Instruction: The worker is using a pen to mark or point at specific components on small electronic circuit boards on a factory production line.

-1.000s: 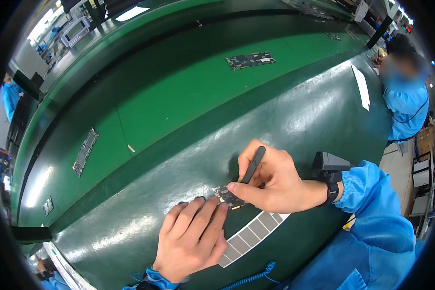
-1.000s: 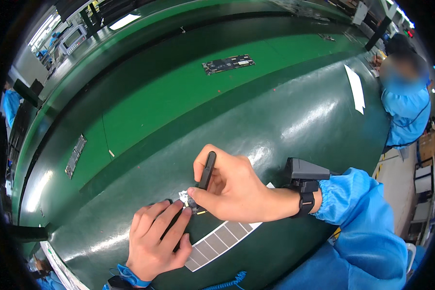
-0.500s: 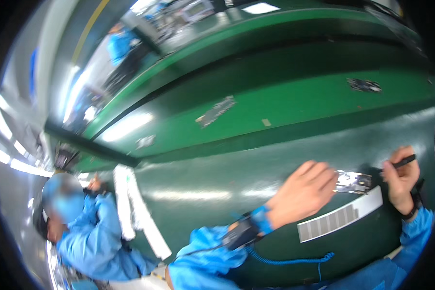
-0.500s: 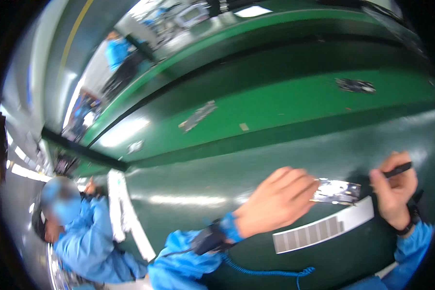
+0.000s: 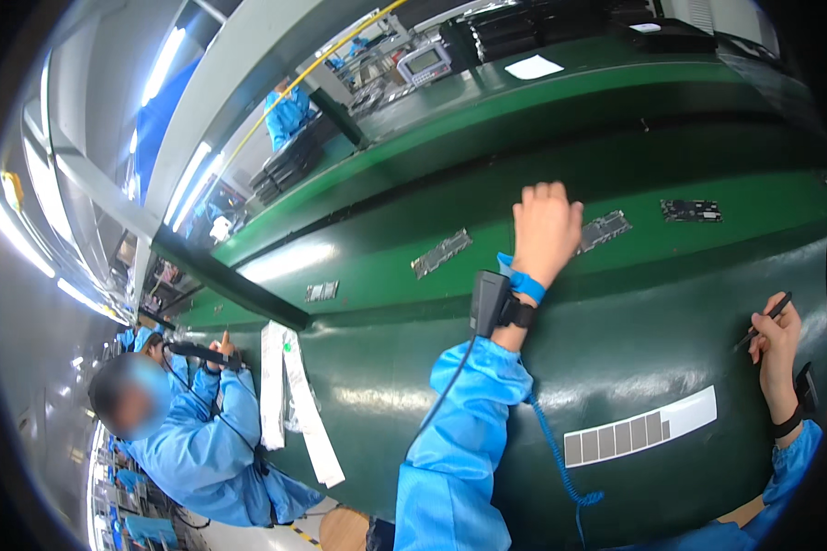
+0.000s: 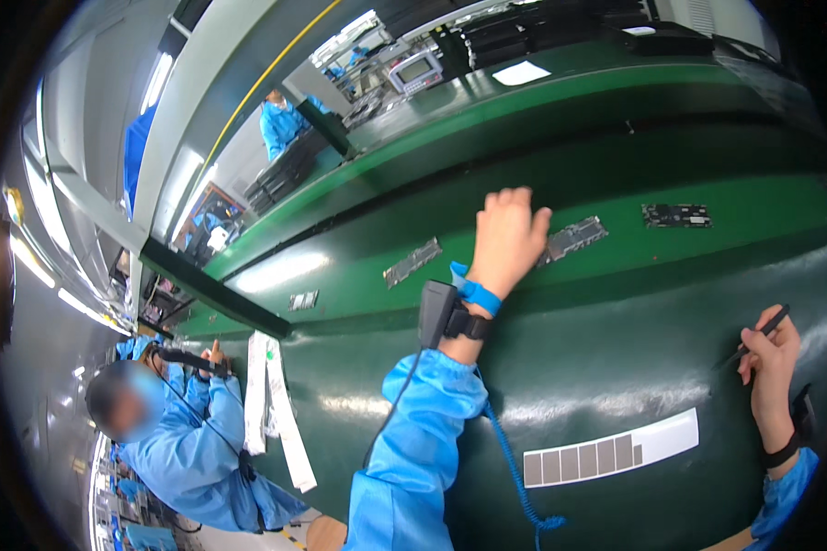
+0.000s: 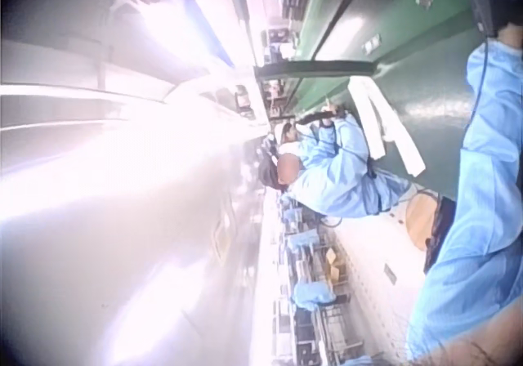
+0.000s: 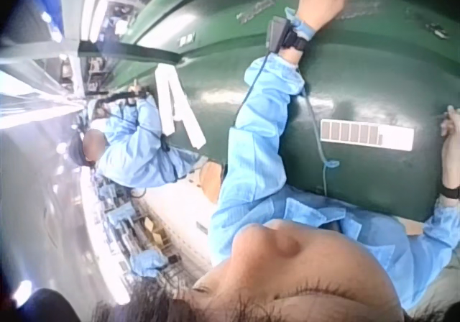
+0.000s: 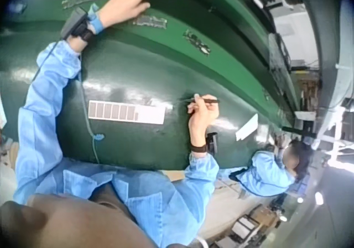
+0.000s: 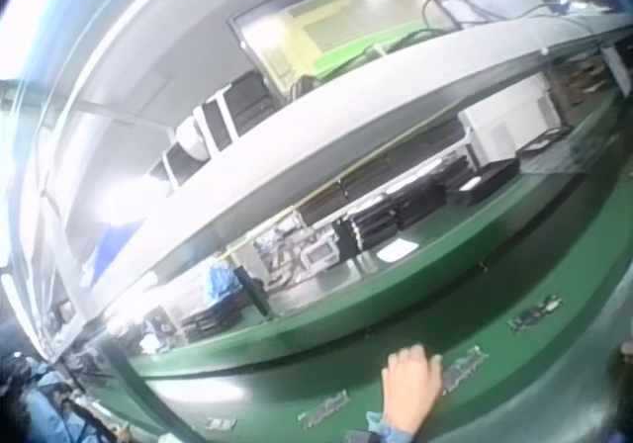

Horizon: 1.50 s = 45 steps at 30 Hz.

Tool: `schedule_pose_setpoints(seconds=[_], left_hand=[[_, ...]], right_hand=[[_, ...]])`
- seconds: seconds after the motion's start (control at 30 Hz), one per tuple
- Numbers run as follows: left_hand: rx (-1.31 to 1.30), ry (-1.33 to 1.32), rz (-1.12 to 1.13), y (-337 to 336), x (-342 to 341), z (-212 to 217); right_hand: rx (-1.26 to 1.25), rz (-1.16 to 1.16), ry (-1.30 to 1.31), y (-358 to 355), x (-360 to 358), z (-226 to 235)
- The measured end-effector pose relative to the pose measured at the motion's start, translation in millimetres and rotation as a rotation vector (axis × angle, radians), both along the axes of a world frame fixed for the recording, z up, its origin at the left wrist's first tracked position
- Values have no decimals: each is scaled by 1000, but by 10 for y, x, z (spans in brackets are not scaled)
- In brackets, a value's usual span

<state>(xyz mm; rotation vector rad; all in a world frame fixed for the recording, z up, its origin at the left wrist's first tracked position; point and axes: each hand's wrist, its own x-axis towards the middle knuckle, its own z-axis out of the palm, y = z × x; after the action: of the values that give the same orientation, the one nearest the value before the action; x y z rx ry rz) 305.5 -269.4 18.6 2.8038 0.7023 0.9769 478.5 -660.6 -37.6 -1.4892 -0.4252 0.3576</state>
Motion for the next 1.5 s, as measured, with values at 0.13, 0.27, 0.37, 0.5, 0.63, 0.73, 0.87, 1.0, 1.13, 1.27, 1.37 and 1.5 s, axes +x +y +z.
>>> schedule_pose_setpoints(seconds=[0.13,0.27,0.37,0.5,0.63,0.73,0.87,1.0,1.13,1.27,1.37,1.5], left_hand=[[-50,63,-248,-386,536,-52],[-74,-38,-481,-829,1237,-253],[-77,50,-501,-849,1495,-303],[-113,62,-508,-589,1398,-290],[-154,-31,-652,-932,1165,-1],[-244,2,-777,-1397,733,73],[-156,129,-736,-1756,111,-23],[-53,190,-685,-1956,24,91],[-97,193,-828,-2043,-166,161],[-157,230,-965,-2097,-463,18],[-146,243,-988,-2070,-527,-114],[-84,317,-976,-2081,-534,-95]], right_hand=[[14,52,75,177,-35,-55],[5,61,68,71,-165,217],[-8,54,77,134,-199,303],[53,169,131,340,-121,136],[75,140,150,108,-158,265],[134,48,188,-13,-199,330],[193,67,223,75,-145,360],[207,151,201,4,-89,341],[186,333,147,-135,-335,457],[32,553,60,-296,-548,425],[-38,584,28,-278,-539,381],[-74,587,13,-267,-533,359]])
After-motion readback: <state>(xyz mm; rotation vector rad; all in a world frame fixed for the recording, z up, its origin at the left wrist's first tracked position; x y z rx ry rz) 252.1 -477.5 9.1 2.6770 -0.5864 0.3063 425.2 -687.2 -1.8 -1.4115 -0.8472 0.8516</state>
